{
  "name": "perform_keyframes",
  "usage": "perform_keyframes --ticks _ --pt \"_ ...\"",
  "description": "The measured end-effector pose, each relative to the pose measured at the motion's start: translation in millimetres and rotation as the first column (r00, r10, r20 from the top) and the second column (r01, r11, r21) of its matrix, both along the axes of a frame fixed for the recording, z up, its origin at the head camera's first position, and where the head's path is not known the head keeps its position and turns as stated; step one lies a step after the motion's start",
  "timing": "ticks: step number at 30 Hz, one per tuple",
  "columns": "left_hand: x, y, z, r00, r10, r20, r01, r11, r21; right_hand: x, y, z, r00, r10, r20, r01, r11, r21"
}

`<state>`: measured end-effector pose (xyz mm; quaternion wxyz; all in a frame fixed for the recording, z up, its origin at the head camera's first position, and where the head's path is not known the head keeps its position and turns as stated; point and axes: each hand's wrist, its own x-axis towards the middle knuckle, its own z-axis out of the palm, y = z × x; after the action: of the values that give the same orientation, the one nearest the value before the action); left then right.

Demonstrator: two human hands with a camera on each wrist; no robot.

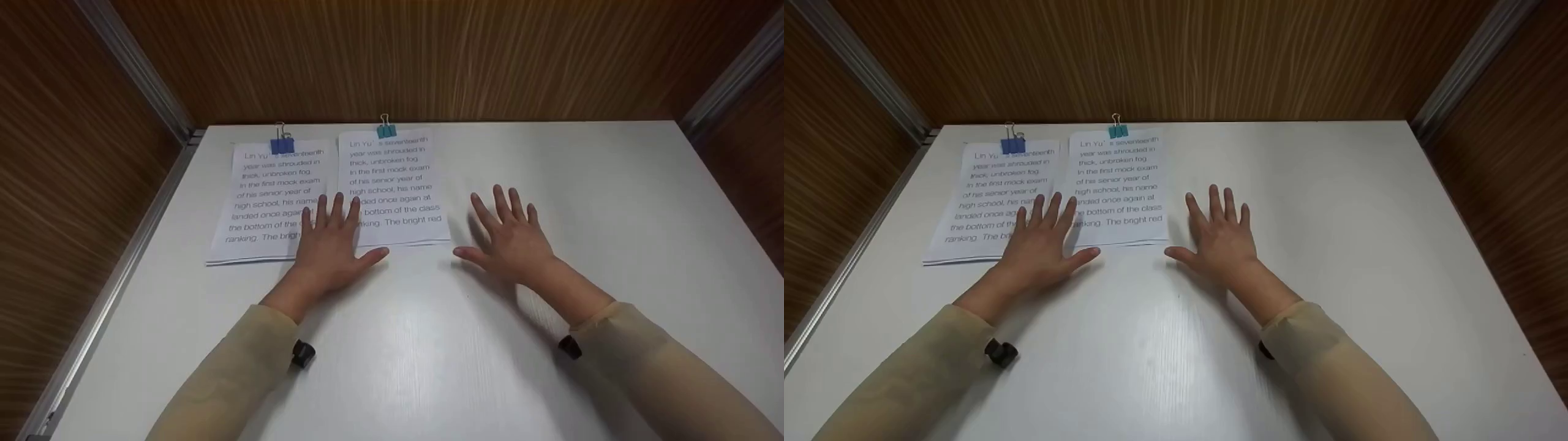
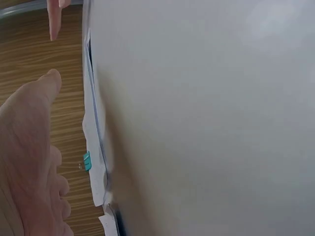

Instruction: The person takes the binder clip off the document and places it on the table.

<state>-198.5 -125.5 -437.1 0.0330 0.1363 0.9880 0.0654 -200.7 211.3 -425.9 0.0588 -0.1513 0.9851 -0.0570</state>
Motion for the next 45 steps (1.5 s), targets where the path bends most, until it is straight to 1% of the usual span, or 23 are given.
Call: perform_keyframes --ticks 4,10,15,20,25,28,35,42,45 --pt "-8.1 -3.5 0.4 1.0 0.001 0.006 -0.001 1.0 0.003 -13.9 -15.8 2.4 1.0 0.013 -0.003 -0.013 1.0 -0.024" --pt "-21.8 -9.5 -1.3 1.0 0.016 0.025 -0.015 1.0 -0.013 -38.4 -46.6 -0.2 0.997 0.069 0.026 -0.068 0.996 -0.05" --pt "-29.2 -9.9 -4.8 0.999 0.004 0.044 -0.003 0.999 -0.037 -47.4 -57.3 -5.7 0.995 0.084 0.052 -0.083 0.996 -0.021" --pt "-32.9 -6.6 -5.8 0.998 -0.012 0.066 0.015 0.999 -0.045 -49.9 -57.6 -10.8 0.991 0.101 0.088 -0.1 0.995 -0.01" --pt "-33.1 -3.4 -3.2 0.991 -0.02 0.135 0.027 0.998 -0.053 -50.9 -54.1 -12.4 0.982 0.119 0.148 -0.121 0.993 0.002" --pt "-33.5 -2.1 -1.9 0.986 -0.023 0.167 0.033 0.998 -0.053 -50.4 -53.1 -12.6 0.978 0.131 0.164 -0.133 0.991 -0.002" --pt "-35.5 0.7 -0.2 0.983 -0.061 0.171 0.073 0.995 -0.064 -46.5 -49.4 -12.8 0.977 0.15 0.151 -0.149 0.989 -0.016" --pt "-35.4 3.4 0.4 0.976 -0.11 0.187 0.119 0.992 -0.038 -41.1 -44.0 -14.3 0.976 0.156 0.152 -0.151 0.988 -0.042" --pt "-34.7 3.6 -0.4 0.974 -0.126 0.187 0.135 0.99 -0.04 -38.1 -41.6 -14.0 0.974 0.164 0.154 -0.155 0.986 -0.067"
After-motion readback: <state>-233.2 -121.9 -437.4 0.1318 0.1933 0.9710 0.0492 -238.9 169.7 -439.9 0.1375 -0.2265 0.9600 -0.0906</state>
